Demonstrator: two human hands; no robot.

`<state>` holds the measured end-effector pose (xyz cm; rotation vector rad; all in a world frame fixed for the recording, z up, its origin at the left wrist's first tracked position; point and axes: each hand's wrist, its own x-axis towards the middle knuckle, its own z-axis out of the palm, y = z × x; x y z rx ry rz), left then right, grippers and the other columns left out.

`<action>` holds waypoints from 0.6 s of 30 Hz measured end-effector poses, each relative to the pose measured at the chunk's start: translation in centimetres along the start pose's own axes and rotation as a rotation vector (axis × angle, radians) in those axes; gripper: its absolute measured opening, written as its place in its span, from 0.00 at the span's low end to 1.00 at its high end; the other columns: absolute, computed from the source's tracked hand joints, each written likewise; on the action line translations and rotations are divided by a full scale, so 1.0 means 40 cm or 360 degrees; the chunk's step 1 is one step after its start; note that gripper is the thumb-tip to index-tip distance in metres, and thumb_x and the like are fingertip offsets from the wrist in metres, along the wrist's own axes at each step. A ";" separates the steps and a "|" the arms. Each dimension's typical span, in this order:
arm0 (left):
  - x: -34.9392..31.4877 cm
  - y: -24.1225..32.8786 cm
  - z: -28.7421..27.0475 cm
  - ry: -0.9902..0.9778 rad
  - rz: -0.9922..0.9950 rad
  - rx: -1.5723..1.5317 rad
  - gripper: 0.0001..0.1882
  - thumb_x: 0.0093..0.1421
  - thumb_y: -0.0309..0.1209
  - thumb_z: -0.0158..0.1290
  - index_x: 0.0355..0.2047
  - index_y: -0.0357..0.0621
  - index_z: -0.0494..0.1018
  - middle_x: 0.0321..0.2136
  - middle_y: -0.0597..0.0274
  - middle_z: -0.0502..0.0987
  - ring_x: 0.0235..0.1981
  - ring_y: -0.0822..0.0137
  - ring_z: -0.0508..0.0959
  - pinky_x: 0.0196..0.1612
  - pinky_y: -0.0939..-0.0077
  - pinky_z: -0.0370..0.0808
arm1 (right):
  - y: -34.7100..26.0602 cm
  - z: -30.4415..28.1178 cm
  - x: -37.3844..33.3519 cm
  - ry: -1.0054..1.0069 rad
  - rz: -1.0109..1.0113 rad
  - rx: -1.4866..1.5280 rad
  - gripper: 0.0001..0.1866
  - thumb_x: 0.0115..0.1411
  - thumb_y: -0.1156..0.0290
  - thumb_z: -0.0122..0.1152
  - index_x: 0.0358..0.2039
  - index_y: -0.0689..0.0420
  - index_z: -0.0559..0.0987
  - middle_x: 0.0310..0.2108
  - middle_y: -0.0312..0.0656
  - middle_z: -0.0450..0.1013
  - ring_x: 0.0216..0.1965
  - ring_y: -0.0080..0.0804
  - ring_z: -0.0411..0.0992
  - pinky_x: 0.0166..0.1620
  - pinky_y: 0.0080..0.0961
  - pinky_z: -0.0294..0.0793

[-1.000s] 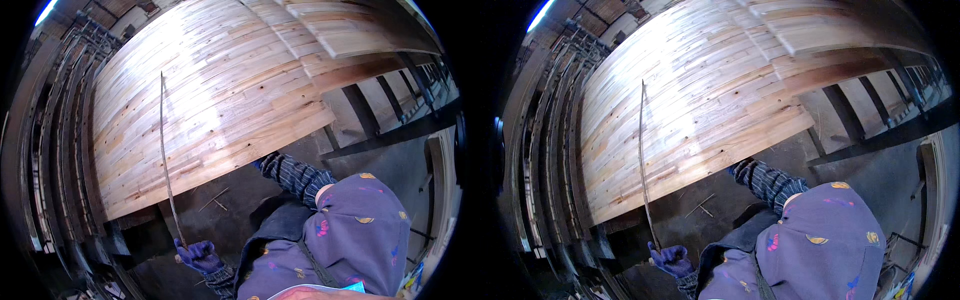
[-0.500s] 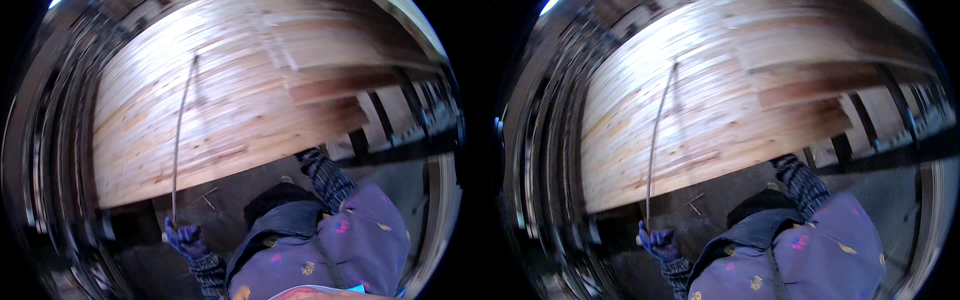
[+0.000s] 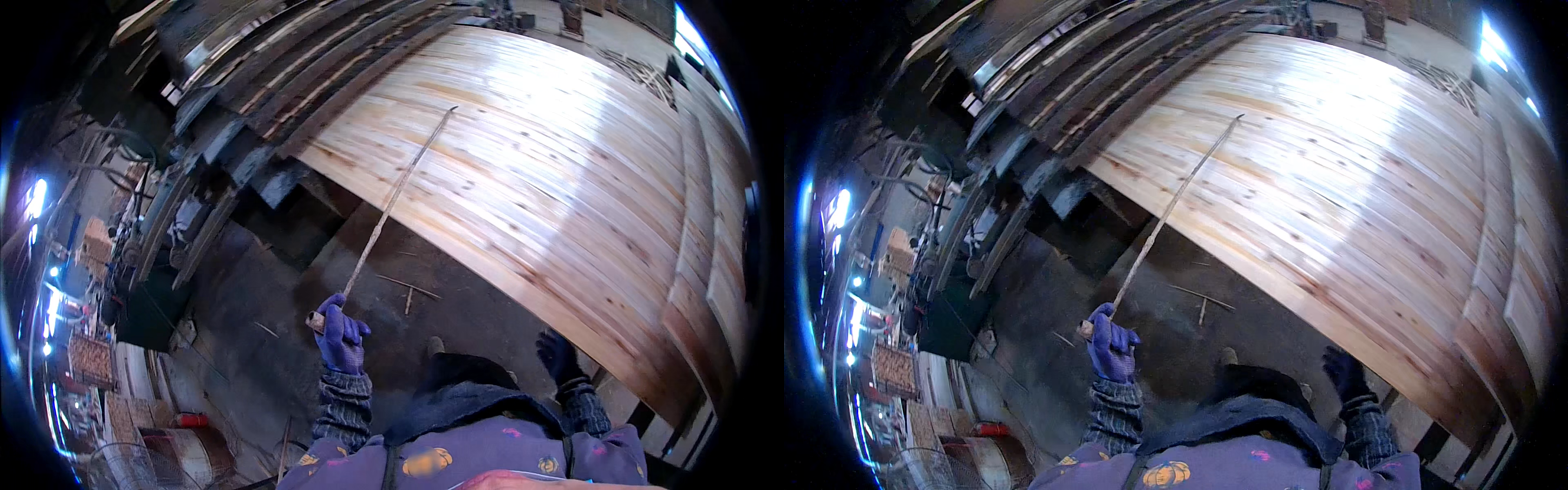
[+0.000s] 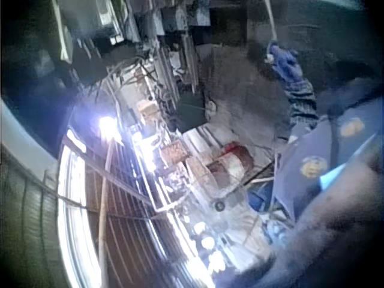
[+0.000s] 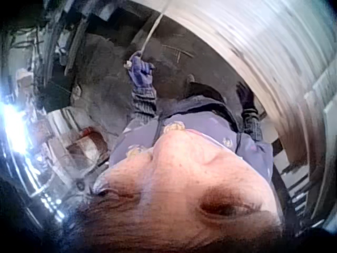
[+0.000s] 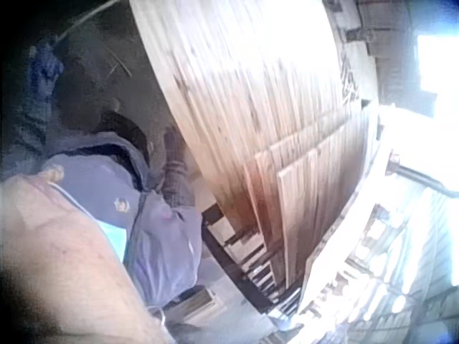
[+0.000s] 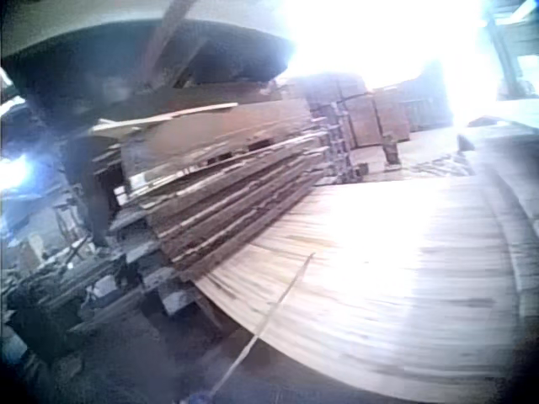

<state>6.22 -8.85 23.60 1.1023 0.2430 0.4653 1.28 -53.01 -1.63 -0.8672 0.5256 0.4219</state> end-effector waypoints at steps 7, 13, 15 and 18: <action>0.036 0.031 -0.136 0.0193 0.0184 0.0151 0.09 0.62 0.32 0.46 0.38 0.40 0.70 0.09 0.75 0.59 0.09 0.83 0.56 0.17 0.81 0.67 | -0.019 0.646 0.315 -0.0899 -0.1014 -0.1679 0.24 0.55 0.67 0.56 0.52 0.58 0.68 0.43 0.49 0.72 0.40 0.39 0.72 0.44 0.30 0.70; 0.040 0.166 -0.297 0.0357 0.0269 0.0202 0.08 0.61 0.29 0.45 0.37 0.38 0.69 0.09 0.74 0.60 0.08 0.82 0.56 0.16 0.80 0.67 | -0.155 1.233 0.526 -0.0795 -0.2565 -0.2507 0.26 0.51 0.69 0.50 0.52 0.60 0.66 0.43 0.51 0.71 0.41 0.46 0.71 0.44 0.37 0.70; 0.054 0.180 -0.307 0.0337 0.0333 0.0235 0.08 0.61 0.29 0.45 0.37 0.38 0.68 0.08 0.74 0.60 0.07 0.82 0.56 0.16 0.79 0.67 | -0.179 1.317 0.630 -0.0403 -0.2510 -0.2989 0.27 0.53 0.66 0.47 0.55 0.59 0.63 0.54 0.50 0.63 0.58 0.45 0.59 0.59 0.40 0.54; 0.043 0.196 -0.340 0.0359 0.0349 0.0302 0.09 0.62 0.32 0.45 0.37 0.38 0.67 0.08 0.73 0.60 0.07 0.81 0.56 0.15 0.78 0.66 | -0.171 1.399 0.688 -0.0181 -0.2002 -0.3316 0.29 0.55 0.65 0.45 0.58 0.55 0.59 0.60 0.49 0.55 0.62 0.47 0.52 0.58 0.52 0.50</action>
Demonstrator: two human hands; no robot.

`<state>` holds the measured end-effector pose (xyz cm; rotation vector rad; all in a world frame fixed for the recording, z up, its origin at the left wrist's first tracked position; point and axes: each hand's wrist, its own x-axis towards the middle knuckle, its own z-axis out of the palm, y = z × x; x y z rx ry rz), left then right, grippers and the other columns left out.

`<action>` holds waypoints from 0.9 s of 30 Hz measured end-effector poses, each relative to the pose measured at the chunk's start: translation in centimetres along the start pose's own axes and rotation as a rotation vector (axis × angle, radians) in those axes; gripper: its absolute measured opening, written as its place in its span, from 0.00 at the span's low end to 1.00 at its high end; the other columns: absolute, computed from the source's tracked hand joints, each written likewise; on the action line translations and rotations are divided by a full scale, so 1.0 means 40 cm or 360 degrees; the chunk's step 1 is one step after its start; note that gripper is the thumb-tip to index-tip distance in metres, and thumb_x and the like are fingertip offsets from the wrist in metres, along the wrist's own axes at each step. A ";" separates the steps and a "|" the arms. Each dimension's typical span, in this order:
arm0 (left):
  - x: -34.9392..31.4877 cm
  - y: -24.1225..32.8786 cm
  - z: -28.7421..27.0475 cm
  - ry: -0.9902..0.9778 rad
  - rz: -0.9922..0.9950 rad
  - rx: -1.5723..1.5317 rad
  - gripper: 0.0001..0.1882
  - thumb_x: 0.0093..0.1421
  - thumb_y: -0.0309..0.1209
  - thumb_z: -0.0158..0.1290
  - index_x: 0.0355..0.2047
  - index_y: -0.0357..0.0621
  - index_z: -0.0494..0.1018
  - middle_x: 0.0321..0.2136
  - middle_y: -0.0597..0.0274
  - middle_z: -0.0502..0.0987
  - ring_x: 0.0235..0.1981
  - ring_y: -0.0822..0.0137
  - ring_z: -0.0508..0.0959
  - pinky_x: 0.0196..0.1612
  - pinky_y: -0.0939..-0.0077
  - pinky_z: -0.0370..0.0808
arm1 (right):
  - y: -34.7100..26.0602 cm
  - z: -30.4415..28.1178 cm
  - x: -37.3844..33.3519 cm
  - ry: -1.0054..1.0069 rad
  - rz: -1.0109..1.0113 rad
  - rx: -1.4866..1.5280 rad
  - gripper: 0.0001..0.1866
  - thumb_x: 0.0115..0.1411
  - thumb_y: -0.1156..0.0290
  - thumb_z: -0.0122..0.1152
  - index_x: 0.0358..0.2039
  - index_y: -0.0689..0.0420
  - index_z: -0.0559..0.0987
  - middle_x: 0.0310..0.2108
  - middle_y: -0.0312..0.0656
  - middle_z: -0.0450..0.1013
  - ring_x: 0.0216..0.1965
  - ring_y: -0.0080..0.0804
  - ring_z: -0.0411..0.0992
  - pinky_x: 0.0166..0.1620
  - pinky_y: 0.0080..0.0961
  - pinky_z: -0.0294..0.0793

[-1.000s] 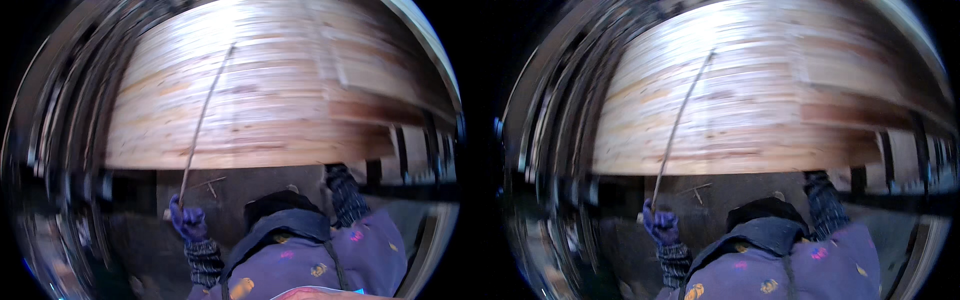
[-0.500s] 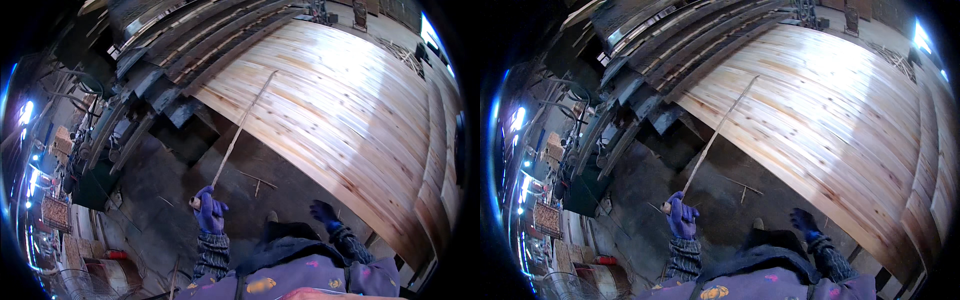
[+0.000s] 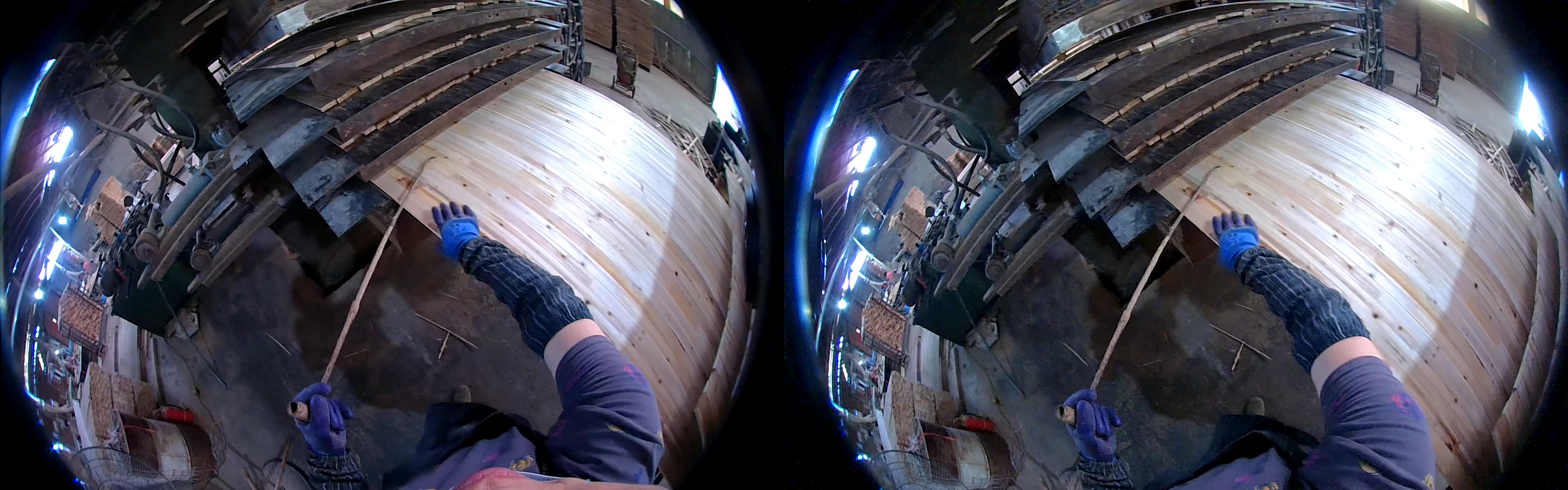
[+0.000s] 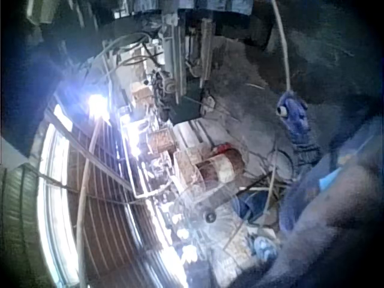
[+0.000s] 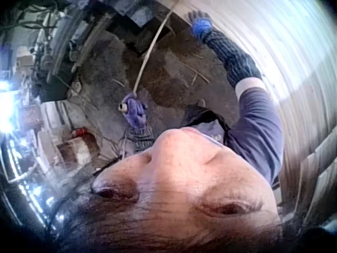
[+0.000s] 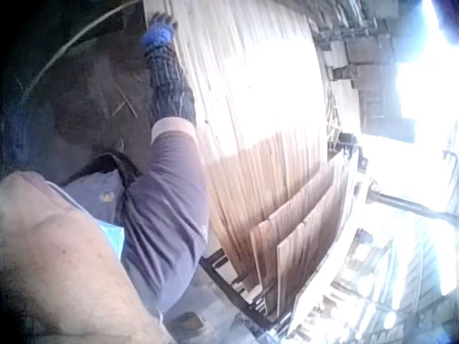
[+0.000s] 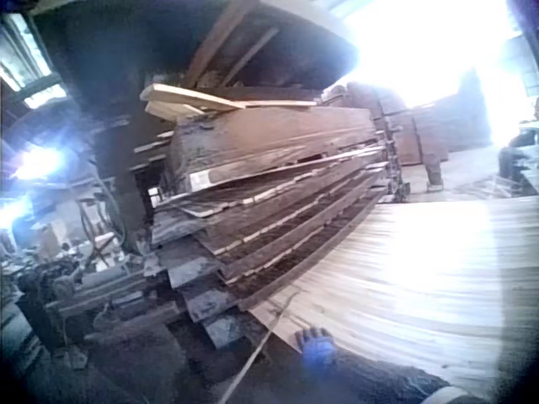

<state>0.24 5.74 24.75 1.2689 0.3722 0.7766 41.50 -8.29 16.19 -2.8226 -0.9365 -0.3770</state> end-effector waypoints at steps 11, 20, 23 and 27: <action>-0.080 0.024 0.018 -0.0011 0.0107 -0.0005 0.09 0.63 0.32 0.44 0.39 0.39 0.67 0.08 0.73 0.60 0.07 0.80 0.56 0.15 0.79 0.65 | 0.066 0.034 -0.298 -0.0205 0.0202 -0.0247 0.30 0.56 0.66 0.41 0.61 0.52 0.53 0.62 0.51 0.50 0.63 0.56 0.47 0.56 0.66 0.45; -0.176 0.044 0.084 0.0111 0.0152 0.0016 0.09 0.62 0.29 0.44 0.38 0.35 0.68 0.09 0.73 0.63 0.08 0.81 0.59 0.17 0.80 0.68 | 0.186 -0.086 -0.703 -0.0052 0.0122 -0.0305 0.30 0.54 0.69 0.45 0.59 0.54 0.57 0.60 0.53 0.54 0.61 0.56 0.52 0.56 0.65 0.47; -0.207 0.039 0.111 0.0124 0.0129 0.0070 0.10 0.62 0.30 0.44 0.40 0.37 0.69 0.09 0.74 0.61 0.09 0.82 0.58 0.17 0.80 0.67 | 0.204 -0.185 -0.838 -0.0190 0.0180 -0.0179 0.36 0.48 0.72 0.49 0.60 0.53 0.55 0.61 0.52 0.51 0.62 0.55 0.48 0.59 0.59 0.43; -0.244 0.025 0.149 0.0162 0.0057 0.0102 0.11 0.63 0.33 0.44 0.41 0.40 0.69 0.09 0.75 0.59 0.09 0.82 0.57 0.18 0.80 0.66 | 0.242 -0.248 -1.001 -0.0239 0.0200 -0.0158 0.35 0.48 0.72 0.48 0.60 0.51 0.56 0.61 0.51 0.51 0.63 0.53 0.48 0.61 0.57 0.40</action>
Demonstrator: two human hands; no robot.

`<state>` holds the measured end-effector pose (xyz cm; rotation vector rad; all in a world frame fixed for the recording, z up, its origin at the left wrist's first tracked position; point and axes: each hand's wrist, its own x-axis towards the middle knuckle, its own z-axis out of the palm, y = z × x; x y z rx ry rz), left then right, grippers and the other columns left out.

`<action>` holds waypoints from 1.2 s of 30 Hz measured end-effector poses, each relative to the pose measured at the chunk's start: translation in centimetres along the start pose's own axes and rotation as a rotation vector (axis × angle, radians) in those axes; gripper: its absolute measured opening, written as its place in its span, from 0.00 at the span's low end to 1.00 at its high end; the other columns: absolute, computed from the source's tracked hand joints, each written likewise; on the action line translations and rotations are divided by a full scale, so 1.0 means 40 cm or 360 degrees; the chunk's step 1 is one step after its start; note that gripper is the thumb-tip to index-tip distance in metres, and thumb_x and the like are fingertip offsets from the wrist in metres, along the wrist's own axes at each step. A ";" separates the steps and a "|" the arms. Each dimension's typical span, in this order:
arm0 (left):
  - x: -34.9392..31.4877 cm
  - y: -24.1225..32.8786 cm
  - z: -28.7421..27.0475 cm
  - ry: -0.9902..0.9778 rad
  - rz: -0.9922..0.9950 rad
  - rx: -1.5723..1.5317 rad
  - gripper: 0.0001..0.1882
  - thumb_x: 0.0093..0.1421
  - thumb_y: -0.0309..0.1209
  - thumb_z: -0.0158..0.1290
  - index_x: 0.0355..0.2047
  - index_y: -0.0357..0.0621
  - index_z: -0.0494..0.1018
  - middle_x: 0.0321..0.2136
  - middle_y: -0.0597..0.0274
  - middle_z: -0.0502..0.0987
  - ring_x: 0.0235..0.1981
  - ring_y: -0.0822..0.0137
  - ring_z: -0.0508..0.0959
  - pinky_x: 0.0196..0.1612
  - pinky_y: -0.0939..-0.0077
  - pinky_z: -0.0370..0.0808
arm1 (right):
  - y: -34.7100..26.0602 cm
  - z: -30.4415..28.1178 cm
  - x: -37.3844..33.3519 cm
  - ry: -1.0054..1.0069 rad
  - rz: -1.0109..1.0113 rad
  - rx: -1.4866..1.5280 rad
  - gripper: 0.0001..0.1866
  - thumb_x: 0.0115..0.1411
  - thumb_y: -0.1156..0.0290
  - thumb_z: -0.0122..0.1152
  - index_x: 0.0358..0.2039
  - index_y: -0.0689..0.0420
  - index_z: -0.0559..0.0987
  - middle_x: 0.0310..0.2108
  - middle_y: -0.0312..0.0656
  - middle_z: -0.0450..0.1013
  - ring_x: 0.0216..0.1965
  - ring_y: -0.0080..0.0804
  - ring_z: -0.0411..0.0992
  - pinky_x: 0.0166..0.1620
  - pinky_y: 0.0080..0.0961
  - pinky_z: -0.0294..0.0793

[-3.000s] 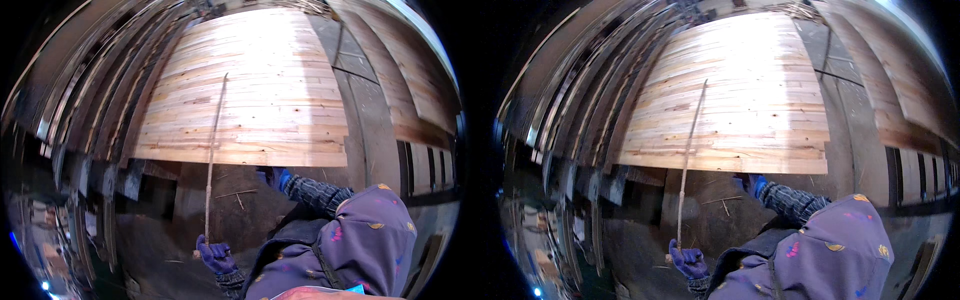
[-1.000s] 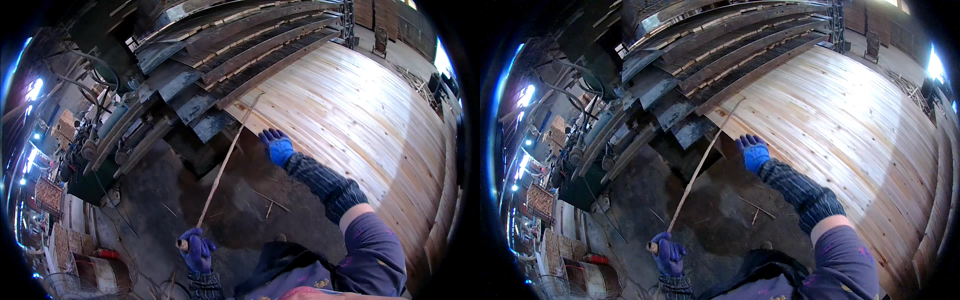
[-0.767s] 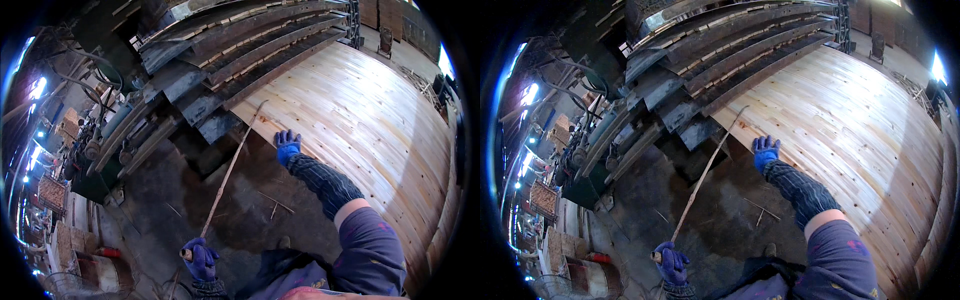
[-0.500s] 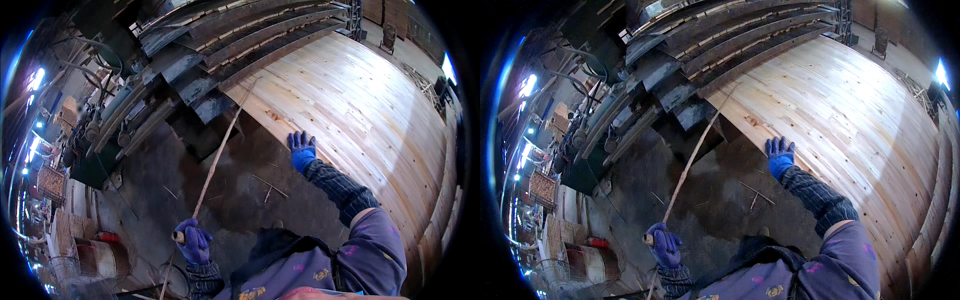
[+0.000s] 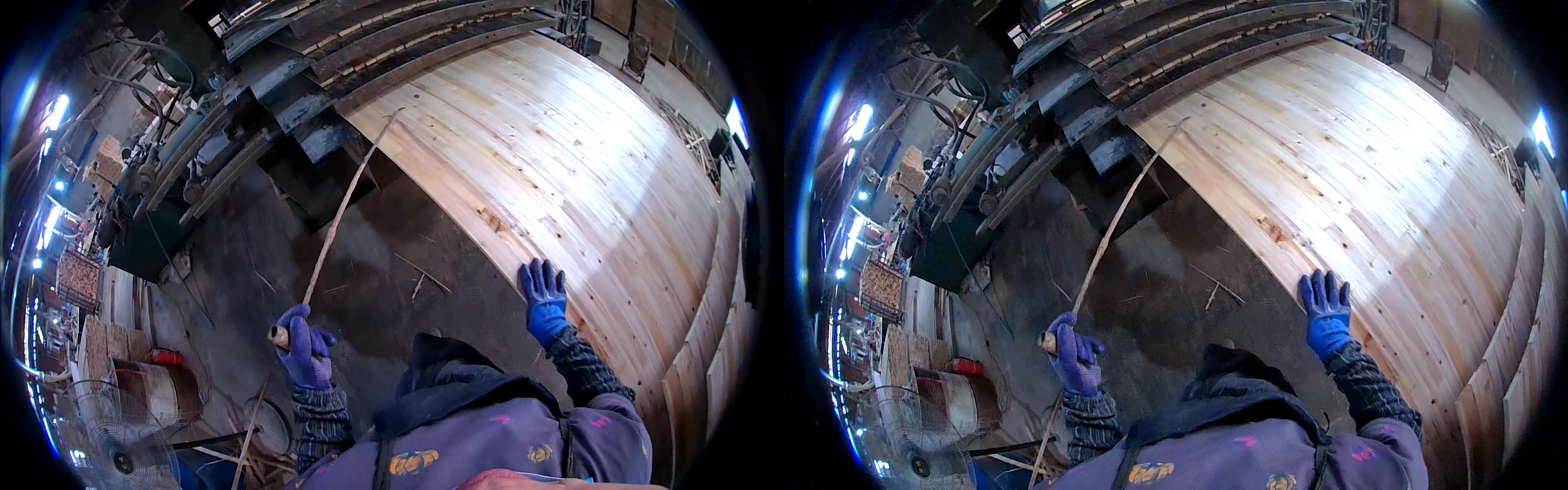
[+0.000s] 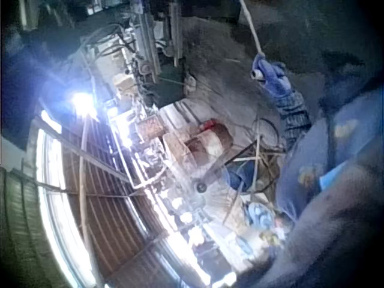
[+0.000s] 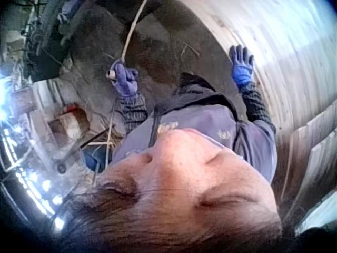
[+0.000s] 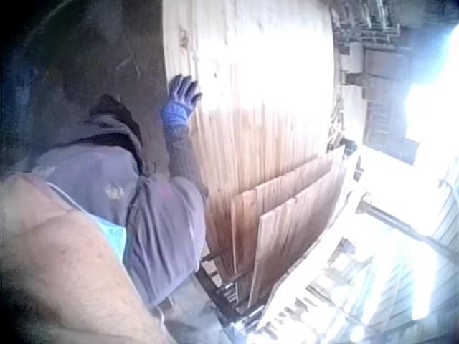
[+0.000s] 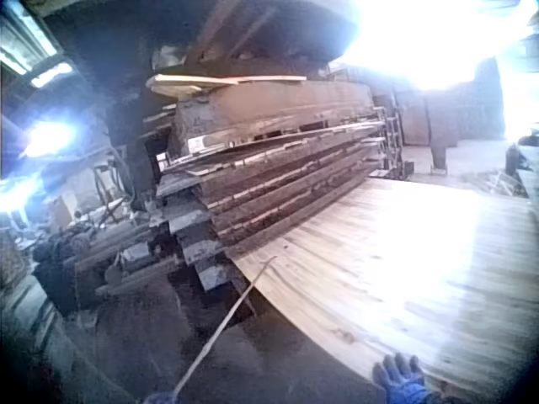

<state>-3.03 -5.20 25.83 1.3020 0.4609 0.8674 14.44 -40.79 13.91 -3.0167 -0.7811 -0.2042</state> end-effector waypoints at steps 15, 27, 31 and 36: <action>-0.078 -0.003 0.085 -0.0115 -0.0034 -0.0177 0.11 0.62 0.33 0.46 0.40 0.39 0.70 0.10 0.74 0.60 0.09 0.82 0.57 0.18 0.80 0.67 | 0.256 -0.050 -0.724 -0.0050 0.0486 -0.0282 0.29 0.53 0.79 0.42 0.58 0.51 0.61 0.60 0.50 0.54 0.62 0.43 0.52 0.64 0.42 0.45; -0.061 0.028 -0.014 -0.0073 0.0076 -0.0041 0.11 0.61 0.32 0.48 0.40 0.39 0.70 0.09 0.74 0.61 0.09 0.83 0.57 0.17 0.81 0.65 | 0.310 -0.108 -1.050 0.0537 0.0863 -0.0137 0.31 0.52 0.74 0.50 0.59 0.54 0.60 0.59 0.52 0.56 0.61 0.46 0.54 0.63 0.38 0.49; -0.058 0.038 -0.084 -0.0025 0.0168 0.0040 0.10 0.61 0.30 0.46 0.39 0.37 0.69 0.09 0.74 0.61 0.09 0.83 0.57 0.17 0.81 0.65 | 0.206 -0.090 -0.701 0.0044 0.0825 0.0167 0.38 0.45 0.65 0.62 0.58 0.54 0.61 0.59 0.53 0.54 0.62 0.49 0.50 0.63 0.40 0.48; -0.058 0.048 -0.179 -0.0087 0.0257 0.0140 0.09 0.60 0.29 0.47 0.38 0.36 0.70 0.12 0.69 0.67 0.08 0.81 0.60 0.17 0.81 0.67 | 0.029 -0.061 -0.151 -0.0010 0.0310 0.0312 0.41 0.43 0.58 0.66 0.58 0.53 0.61 0.61 0.51 0.53 0.62 0.53 0.48 0.61 0.46 0.51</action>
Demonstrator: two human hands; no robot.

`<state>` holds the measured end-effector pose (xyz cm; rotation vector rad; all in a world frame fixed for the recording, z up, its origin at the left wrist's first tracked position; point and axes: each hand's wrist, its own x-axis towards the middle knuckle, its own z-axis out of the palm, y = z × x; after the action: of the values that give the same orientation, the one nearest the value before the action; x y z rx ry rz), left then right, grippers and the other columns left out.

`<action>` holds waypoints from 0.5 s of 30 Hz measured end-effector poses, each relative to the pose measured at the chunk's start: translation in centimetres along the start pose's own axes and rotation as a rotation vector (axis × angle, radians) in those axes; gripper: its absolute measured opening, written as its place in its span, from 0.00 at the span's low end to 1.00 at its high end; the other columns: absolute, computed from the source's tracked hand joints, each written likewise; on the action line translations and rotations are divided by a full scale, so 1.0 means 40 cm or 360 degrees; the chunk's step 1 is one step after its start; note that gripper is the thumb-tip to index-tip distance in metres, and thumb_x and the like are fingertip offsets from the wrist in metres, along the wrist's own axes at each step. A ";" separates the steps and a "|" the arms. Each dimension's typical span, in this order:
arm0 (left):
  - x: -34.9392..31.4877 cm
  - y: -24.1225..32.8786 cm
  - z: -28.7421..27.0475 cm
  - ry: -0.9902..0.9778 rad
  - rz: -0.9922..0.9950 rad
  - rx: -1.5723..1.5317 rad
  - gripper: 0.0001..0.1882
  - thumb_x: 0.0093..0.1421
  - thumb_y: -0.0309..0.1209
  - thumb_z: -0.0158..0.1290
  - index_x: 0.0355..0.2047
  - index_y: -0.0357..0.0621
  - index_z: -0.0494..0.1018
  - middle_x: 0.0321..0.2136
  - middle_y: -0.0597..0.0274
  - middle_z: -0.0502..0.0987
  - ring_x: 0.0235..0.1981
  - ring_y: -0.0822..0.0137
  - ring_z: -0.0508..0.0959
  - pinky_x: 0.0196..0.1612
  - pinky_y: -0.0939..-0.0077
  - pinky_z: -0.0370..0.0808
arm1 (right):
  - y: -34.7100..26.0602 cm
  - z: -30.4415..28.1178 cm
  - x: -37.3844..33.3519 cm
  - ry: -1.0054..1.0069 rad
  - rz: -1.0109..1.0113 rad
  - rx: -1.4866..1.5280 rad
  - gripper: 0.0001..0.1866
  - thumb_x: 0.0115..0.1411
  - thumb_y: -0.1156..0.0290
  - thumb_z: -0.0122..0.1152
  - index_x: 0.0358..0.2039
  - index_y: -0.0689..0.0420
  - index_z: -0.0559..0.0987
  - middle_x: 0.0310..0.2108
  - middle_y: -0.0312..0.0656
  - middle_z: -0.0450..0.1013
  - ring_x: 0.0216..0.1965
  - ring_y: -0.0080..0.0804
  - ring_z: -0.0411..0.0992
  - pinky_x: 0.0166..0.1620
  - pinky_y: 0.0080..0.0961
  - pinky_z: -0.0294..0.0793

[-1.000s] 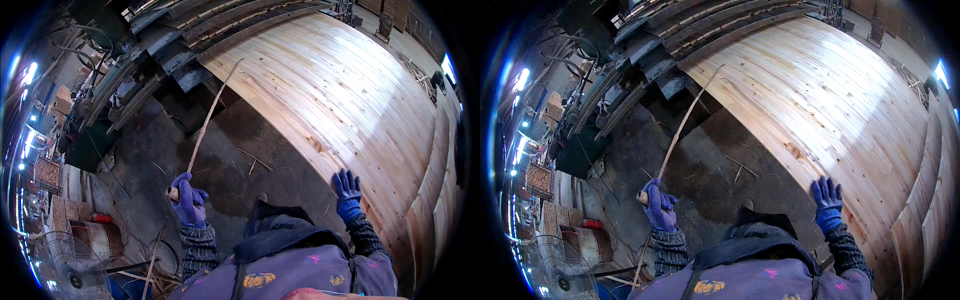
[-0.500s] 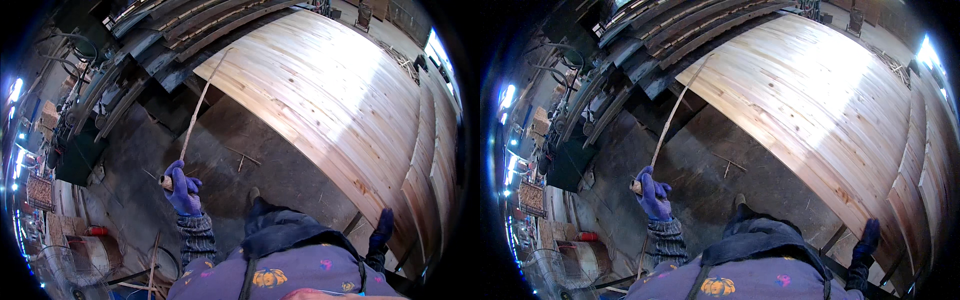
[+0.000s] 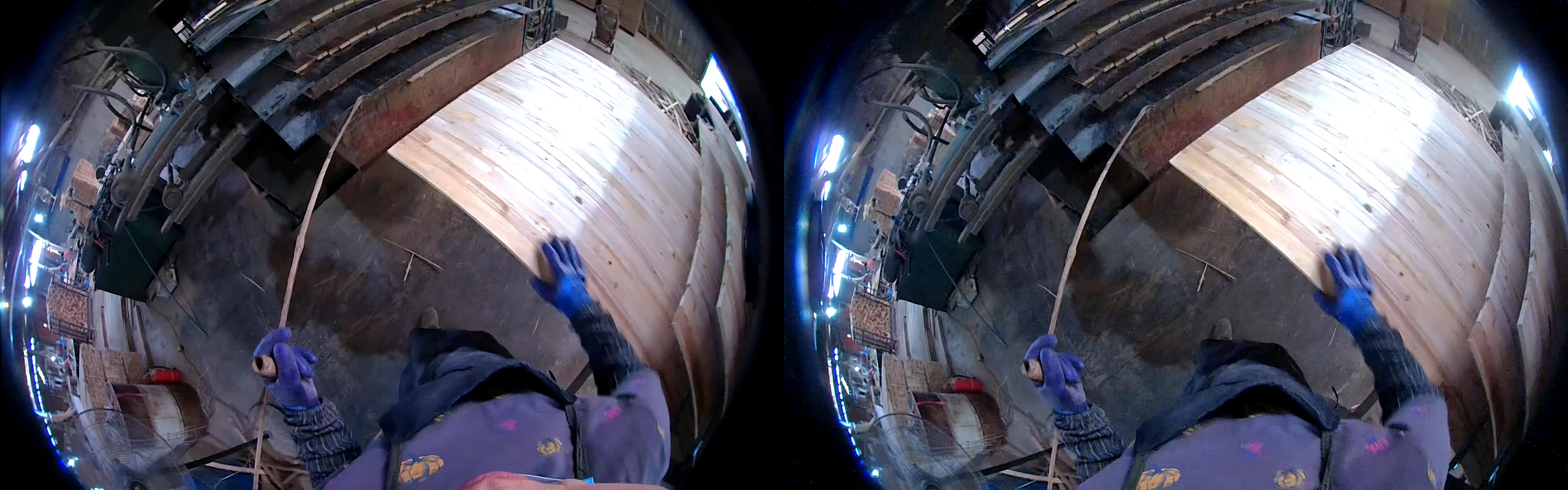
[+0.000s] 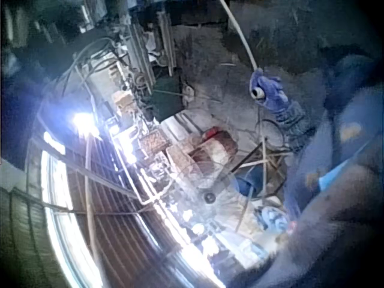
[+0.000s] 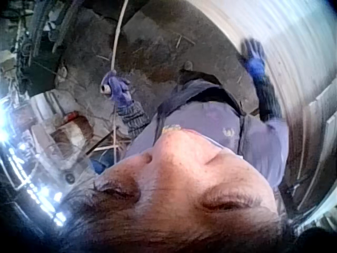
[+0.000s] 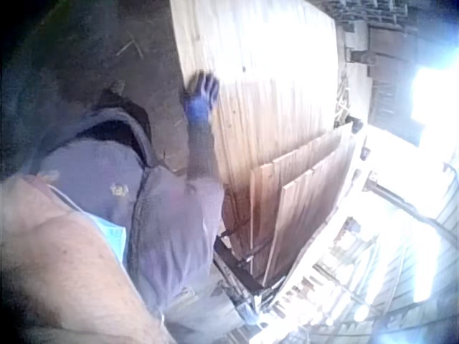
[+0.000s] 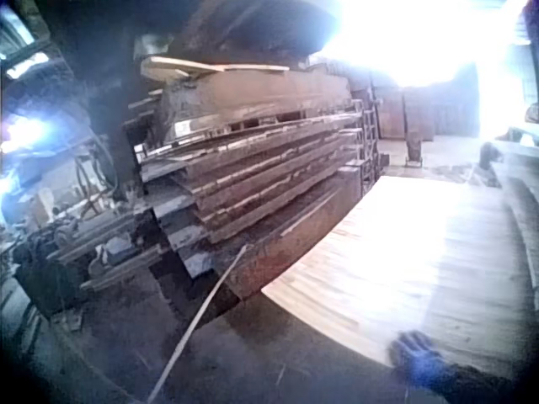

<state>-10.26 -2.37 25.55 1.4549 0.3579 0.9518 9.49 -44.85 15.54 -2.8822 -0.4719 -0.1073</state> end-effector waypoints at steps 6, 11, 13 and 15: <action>-0.033 0.021 -0.106 -0.0007 -0.0015 0.0216 0.11 0.62 0.30 0.45 0.40 0.33 0.67 0.08 0.70 0.60 0.07 0.78 0.59 0.15 0.79 0.65 | -0.230 0.180 0.502 0.0214 -0.0739 0.0327 0.31 0.54 0.50 0.52 0.54 0.52 0.65 0.58 0.50 0.58 0.59 0.52 0.56 0.59 0.46 0.54; -0.037 0.034 -0.121 -0.0055 -0.0054 0.0147 0.13 0.61 0.31 0.46 0.40 0.33 0.67 0.08 0.70 0.61 0.06 0.78 0.59 0.15 0.78 0.67 | -0.328 0.259 0.678 0.0461 -0.0719 0.0197 0.24 0.56 0.48 0.48 0.47 0.49 0.73 0.50 0.45 0.68 0.53 0.45 0.64 0.59 0.44 0.55; -0.037 0.040 -0.107 -0.0046 -0.0045 0.0170 0.13 0.61 0.32 0.46 0.40 0.33 0.66 0.08 0.71 0.60 0.06 0.78 0.59 0.15 0.78 0.67 | -0.315 0.227 0.673 -0.0189 -0.0613 0.0149 0.22 0.56 0.47 0.46 0.36 0.51 0.77 0.38 0.46 0.73 0.43 0.44 0.70 0.55 0.43 0.58; -0.027 0.039 -0.094 -0.0046 -0.0055 0.0130 0.12 0.60 0.31 0.47 0.39 0.33 0.67 0.08 0.70 0.61 0.07 0.79 0.59 0.15 0.78 0.67 | -0.266 0.233 0.647 -0.0257 -0.0669 0.0177 0.25 0.57 0.47 0.45 0.17 0.53 0.78 0.19 0.45 0.73 0.26 0.45 0.72 0.46 0.42 0.62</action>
<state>-14.15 -0.85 26.11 1.5307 0.4032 0.8964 30.89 -24.98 11.40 -2.6509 -1.0724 0.0839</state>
